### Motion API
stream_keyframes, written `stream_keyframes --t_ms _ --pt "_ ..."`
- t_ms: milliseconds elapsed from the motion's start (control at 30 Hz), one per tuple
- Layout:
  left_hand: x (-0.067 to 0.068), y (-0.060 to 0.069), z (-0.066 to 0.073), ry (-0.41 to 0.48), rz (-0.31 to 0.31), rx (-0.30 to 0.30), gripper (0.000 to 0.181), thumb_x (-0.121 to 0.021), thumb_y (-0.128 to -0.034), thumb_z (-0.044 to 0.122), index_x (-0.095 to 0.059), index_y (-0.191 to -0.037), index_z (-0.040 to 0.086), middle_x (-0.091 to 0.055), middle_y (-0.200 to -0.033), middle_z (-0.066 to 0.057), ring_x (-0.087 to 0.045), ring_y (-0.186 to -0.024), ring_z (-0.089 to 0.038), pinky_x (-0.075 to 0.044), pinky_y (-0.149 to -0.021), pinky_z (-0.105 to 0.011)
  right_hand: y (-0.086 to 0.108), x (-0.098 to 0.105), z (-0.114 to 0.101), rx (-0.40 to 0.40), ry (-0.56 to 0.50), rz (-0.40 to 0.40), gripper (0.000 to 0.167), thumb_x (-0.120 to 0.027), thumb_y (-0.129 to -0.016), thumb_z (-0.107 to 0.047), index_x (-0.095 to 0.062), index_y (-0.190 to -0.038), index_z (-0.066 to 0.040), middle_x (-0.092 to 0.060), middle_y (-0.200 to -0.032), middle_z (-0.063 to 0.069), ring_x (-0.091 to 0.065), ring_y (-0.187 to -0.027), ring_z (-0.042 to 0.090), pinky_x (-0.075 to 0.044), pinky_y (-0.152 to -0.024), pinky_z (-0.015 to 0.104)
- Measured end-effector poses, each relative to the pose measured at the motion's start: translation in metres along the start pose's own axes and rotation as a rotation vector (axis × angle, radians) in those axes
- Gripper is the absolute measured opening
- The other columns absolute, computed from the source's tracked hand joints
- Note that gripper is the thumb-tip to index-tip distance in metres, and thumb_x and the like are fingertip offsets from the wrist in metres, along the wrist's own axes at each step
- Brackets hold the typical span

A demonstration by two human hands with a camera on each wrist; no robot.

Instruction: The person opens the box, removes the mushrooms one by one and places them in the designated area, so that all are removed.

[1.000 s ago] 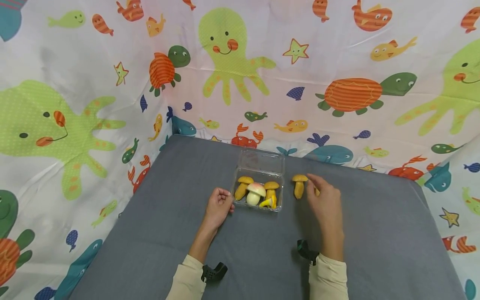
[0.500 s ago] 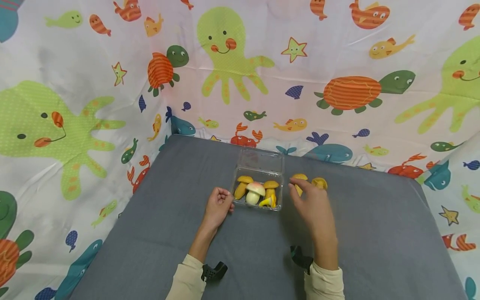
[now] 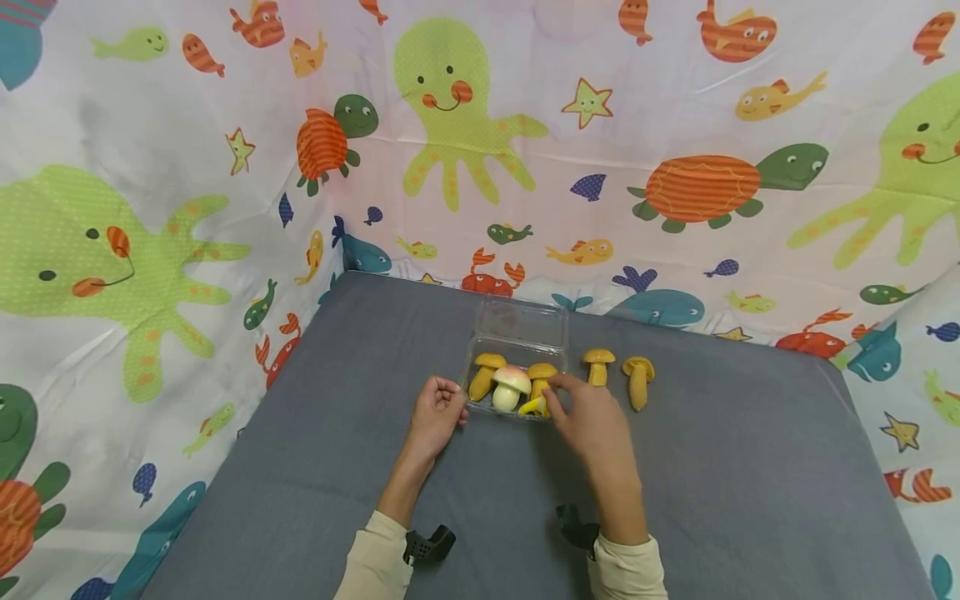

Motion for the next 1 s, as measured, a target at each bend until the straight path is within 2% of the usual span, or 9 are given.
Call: stream_keyframes --t_ms 100,233,333,433,733,1000 --pt "-0.001 0.000 0.000 0.008 -0.002 -0.003 0.014 -0.062 -0.0979 0.000 -0.054 -0.110 0.000 -0.060 -0.086 -0.006 -0.066 -0.074 -0.022 -0.060 -0.064 -0.024 0.000 -0.005 -0.002 0.002 0.032 0.011 0.026 -0.078 -0.097 -0.025 -0.078 -0.119 -0.009 -0.072 -0.071 0.007 -0.042 -0.045 0.014 -0.037 -0.043 0.034" --pt "-0.001 0.001 0.000 0.014 -0.001 -0.011 0.014 -0.062 -0.0978 0.000 -0.054 -0.109 0.000 -0.059 -0.085 -0.006 -0.066 -0.072 -0.020 -0.060 -0.063 -0.023 0.000 -0.008 -0.008 0.006 0.065 0.027 0.023 -0.080 -0.096 -0.023 -0.079 -0.114 -0.010 -0.074 -0.075 0.008 -0.052 -0.047 0.016 -0.044 -0.042 0.037" --pt "-0.001 0.001 0.001 0.015 -0.002 -0.012 0.014 -0.061 -0.0976 0.000 -0.053 -0.109 0.000 -0.059 -0.086 -0.006 -0.065 -0.072 -0.018 -0.060 -0.063 -0.023 0.001 -0.010 -0.010 -0.005 0.081 0.033 0.023 -0.081 -0.094 -0.022 -0.079 -0.113 -0.009 -0.077 -0.082 0.010 -0.065 -0.056 0.026 -0.053 -0.048 0.045" --pt "-0.001 0.001 0.001 0.014 -0.002 -0.010 0.015 -0.061 -0.0974 0.000 -0.053 -0.109 0.000 -0.059 -0.087 -0.006 -0.065 -0.073 -0.018 -0.060 -0.063 -0.024 0.002 -0.013 -0.010 -0.023 0.081 0.041 0.023 -0.083 -0.093 -0.019 -0.079 -0.114 -0.010 -0.079 -0.091 0.012 -0.072 -0.067 0.034 -0.058 -0.057 0.052" --pt "0.000 0.001 0.001 0.000 0.003 -0.007 0.014 -0.061 -0.0981 0.000 -0.054 -0.110 -0.001 -0.060 -0.085 -0.007 -0.066 -0.074 -0.023 -0.060 -0.063 -0.024 0.000 -0.024 -0.011 -0.017 0.050 0.045 0.029 -0.085 -0.089 -0.011 -0.079 -0.118 -0.012 -0.079 -0.091 0.009 -0.072 -0.070 0.032 -0.058 -0.056 0.050" --pt "0.000 0.001 0.001 0.019 0.009 -0.015 0.014 -0.060 -0.0963 -0.003 -0.053 -0.109 -0.002 -0.060 -0.085 -0.007 -0.066 -0.073 -0.022 -0.060 -0.061 -0.024 -0.004 -0.029 -0.009 -0.008 0.017 0.035 0.033 -0.088 -0.087 -0.014 -0.079 -0.118 -0.012 -0.079 -0.093 0.008 -0.072 -0.071 0.028 -0.059 -0.060 0.047"
Point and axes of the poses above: each hand's wrist, its own y-axis away from the middle knuckle, its own x-axis out of the back of the hand, z = x × y, the point moved 10 cm from there along -y, towards the middle knuckle
